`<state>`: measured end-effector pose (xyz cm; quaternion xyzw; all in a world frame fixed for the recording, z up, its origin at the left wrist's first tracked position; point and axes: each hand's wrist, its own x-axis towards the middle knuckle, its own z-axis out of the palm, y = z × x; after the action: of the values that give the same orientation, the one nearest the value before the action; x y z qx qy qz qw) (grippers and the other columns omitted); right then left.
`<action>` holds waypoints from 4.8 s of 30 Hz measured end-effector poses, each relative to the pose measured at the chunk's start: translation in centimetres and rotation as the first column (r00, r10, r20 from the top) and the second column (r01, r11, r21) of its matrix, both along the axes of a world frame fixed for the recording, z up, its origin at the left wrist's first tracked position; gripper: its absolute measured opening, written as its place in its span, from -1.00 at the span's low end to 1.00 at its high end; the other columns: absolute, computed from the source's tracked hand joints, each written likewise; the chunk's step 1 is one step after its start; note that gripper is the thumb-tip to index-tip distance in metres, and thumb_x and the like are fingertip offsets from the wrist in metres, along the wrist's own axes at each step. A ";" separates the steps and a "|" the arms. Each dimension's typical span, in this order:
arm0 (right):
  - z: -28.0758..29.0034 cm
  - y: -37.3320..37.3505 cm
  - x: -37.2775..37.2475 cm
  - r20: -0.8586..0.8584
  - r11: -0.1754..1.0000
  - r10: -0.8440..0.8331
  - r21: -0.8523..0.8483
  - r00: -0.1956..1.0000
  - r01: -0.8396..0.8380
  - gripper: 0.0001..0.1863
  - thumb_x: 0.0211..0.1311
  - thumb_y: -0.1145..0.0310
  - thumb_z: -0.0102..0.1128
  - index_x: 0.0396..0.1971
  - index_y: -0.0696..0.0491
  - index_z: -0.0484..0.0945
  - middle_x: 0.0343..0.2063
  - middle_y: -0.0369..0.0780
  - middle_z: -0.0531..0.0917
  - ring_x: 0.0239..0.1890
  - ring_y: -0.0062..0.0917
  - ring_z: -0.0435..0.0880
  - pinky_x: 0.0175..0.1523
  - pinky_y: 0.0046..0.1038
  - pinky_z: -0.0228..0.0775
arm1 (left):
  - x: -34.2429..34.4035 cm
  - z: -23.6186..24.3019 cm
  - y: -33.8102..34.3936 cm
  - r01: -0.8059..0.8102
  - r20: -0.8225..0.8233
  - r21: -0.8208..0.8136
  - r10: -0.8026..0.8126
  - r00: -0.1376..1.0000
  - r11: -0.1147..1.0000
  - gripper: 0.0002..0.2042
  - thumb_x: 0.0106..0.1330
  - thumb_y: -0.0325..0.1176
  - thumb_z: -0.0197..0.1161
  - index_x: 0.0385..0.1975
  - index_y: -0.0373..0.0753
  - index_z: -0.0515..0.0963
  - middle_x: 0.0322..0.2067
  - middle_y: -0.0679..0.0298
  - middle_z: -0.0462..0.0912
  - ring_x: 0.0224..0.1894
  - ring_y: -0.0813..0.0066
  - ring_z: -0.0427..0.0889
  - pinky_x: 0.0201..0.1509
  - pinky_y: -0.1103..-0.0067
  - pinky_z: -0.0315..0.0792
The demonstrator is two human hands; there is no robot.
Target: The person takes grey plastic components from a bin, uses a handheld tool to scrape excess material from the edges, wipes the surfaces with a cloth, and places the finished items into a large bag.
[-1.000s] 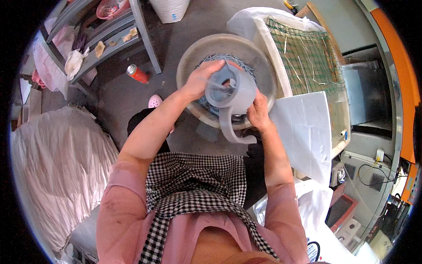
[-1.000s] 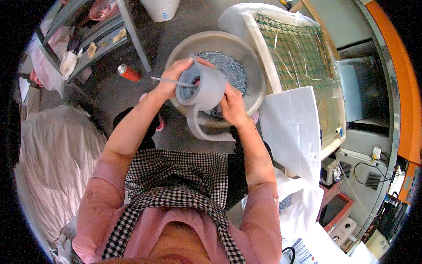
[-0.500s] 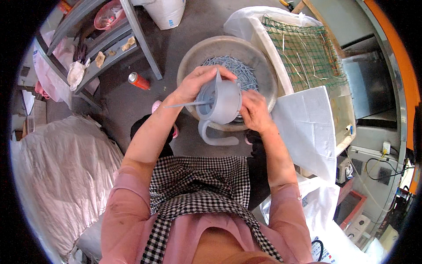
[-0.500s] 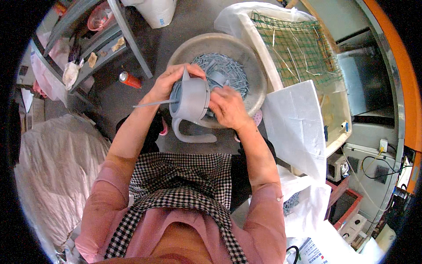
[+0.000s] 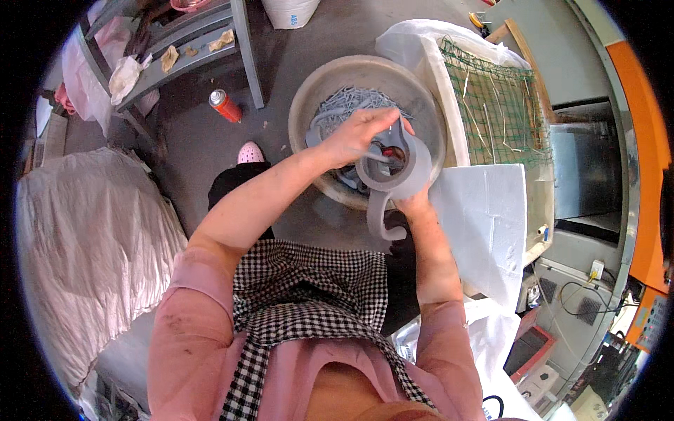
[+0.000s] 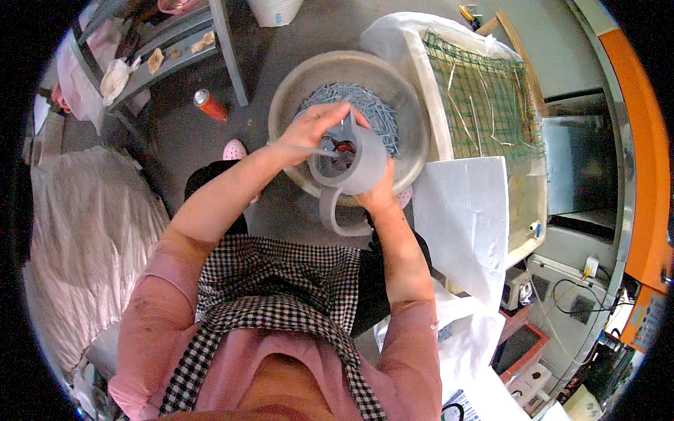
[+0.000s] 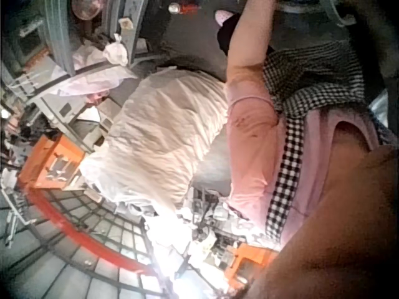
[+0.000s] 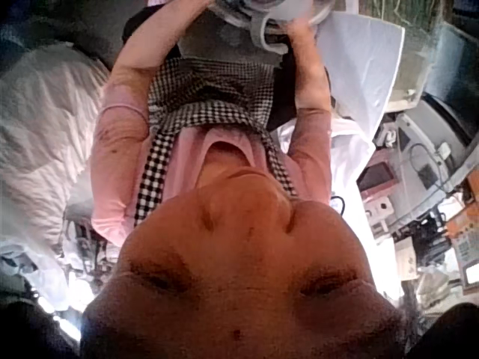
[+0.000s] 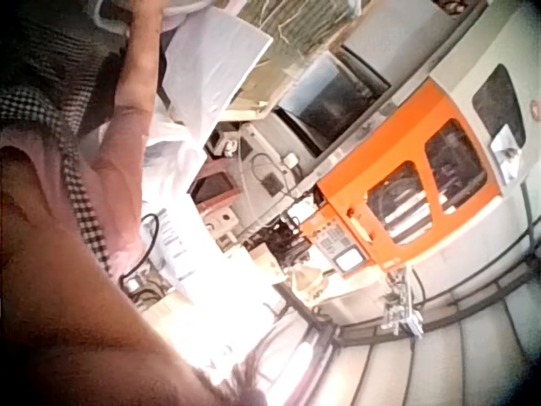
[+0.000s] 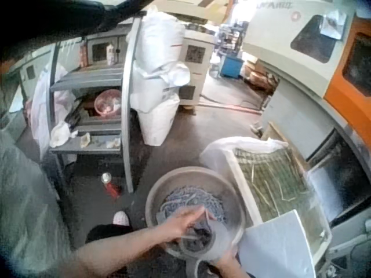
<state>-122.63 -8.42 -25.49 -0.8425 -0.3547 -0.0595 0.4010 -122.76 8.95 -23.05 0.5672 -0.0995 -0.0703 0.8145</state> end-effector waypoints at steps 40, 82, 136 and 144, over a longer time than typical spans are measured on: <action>-2.9 -1.3 1.8 0.061 0.993 -0.017 -0.119 0.998 0.024 -0.68 -0.09 0.55 0.04 -0.22 0.17 0.46 -0.27 0.01 0.54 -0.23 -0.03 0.50 -0.11 -0.21 0.31 | 4.3 -2.6 -0.7 -0.116 -0.325 -0.278 0.020 0.945 0.954 -0.63 0.34 -0.10 -0.06 -0.32 -0.31 0.54 -0.40 0.29 0.58 -0.38 0.57 0.54 -0.24 0.61 0.42; -0.9 -1.3 1.9 0.210 0.993 0.034 -0.117 0.977 -0.010 -0.71 -0.11 0.61 -0.01 -0.28 0.15 0.48 -0.30 0.02 0.54 -0.22 0.02 0.46 -0.13 -0.15 0.31 | 4.1 -0.4 -0.5 -0.021 -0.155 -0.253 -0.019 0.988 0.967 -0.59 0.37 -0.08 -0.12 -0.33 -0.30 0.55 -0.39 0.29 0.59 -0.36 0.61 0.54 -0.18 0.62 0.42; -3.7 -42.0 -28.8 -0.067 0.246 -0.938 -0.819 0.339 0.518 -0.53 0.06 0.08 0.07 -0.37 0.28 0.53 -0.19 0.12 0.51 -0.08 -0.04 0.47 0.00 -0.18 0.29 | 1.4 3.5 3.6 -0.285 -0.292 0.057 0.289 0.911 0.957 -0.50 0.25 -0.18 0.13 0.06 -0.44 0.26 0.01 0.07 0.39 0.05 0.24 0.38 0.15 0.27 0.25; 10.5 -22.0 -19.3 0.224 0.533 -0.757 -0.332 0.613 0.779 -0.62 0.18 0.34 0.04 0.00 0.14 0.34 -0.17 -0.03 0.46 -0.14 -0.13 0.48 -0.09 -0.25 0.35 | -11.4 11.3 11.6 -0.639 0.247 0.405 0.595 0.765 0.653 -0.70 0.27 -0.25 0.10 -0.14 -0.35 0.45 -0.37 0.31 0.56 -0.42 0.64 0.49 -0.35 0.68 0.39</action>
<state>-141.95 -30.39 -15.01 -0.9726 0.0367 -0.1783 0.1446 -134.16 20.53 -11.73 0.7480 0.0817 0.2151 0.6226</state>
